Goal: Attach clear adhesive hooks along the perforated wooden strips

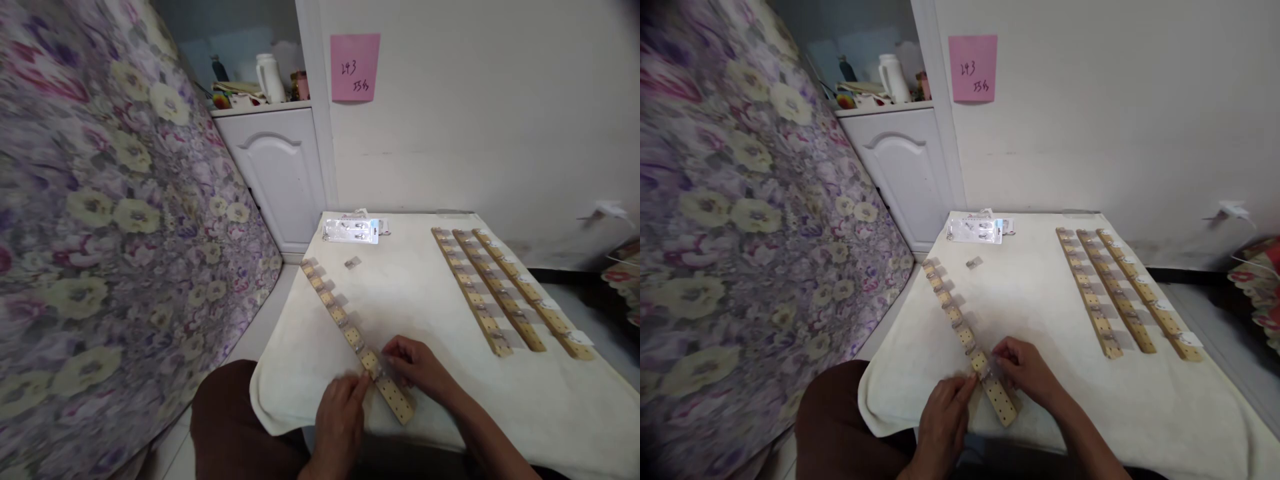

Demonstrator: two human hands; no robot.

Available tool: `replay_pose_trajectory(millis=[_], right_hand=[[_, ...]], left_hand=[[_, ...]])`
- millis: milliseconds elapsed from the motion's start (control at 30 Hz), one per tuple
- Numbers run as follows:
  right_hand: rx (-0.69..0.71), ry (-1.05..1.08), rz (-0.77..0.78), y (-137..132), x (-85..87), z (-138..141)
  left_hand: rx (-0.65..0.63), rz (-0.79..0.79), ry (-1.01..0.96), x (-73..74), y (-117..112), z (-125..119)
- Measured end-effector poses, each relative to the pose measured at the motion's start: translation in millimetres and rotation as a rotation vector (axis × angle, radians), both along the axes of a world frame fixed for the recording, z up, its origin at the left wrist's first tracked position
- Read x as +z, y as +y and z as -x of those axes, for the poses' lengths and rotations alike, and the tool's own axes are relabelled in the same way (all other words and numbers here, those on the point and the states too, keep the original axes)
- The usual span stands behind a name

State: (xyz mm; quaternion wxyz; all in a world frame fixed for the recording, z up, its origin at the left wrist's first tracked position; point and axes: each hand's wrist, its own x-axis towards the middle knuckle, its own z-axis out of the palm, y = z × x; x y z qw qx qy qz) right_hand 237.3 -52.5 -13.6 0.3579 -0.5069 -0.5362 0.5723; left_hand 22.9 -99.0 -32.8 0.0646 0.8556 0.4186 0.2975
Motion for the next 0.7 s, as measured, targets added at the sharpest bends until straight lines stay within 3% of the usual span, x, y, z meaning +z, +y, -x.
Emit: replay_pose_trajectory(millis=[700], right_hand=[[-0.017, -0.046, -0.013, -1.6, -4.5, 0.0]], left_hand=[[0.020, -0.024, 0.064, -2.1, 1.3, -2.3]])
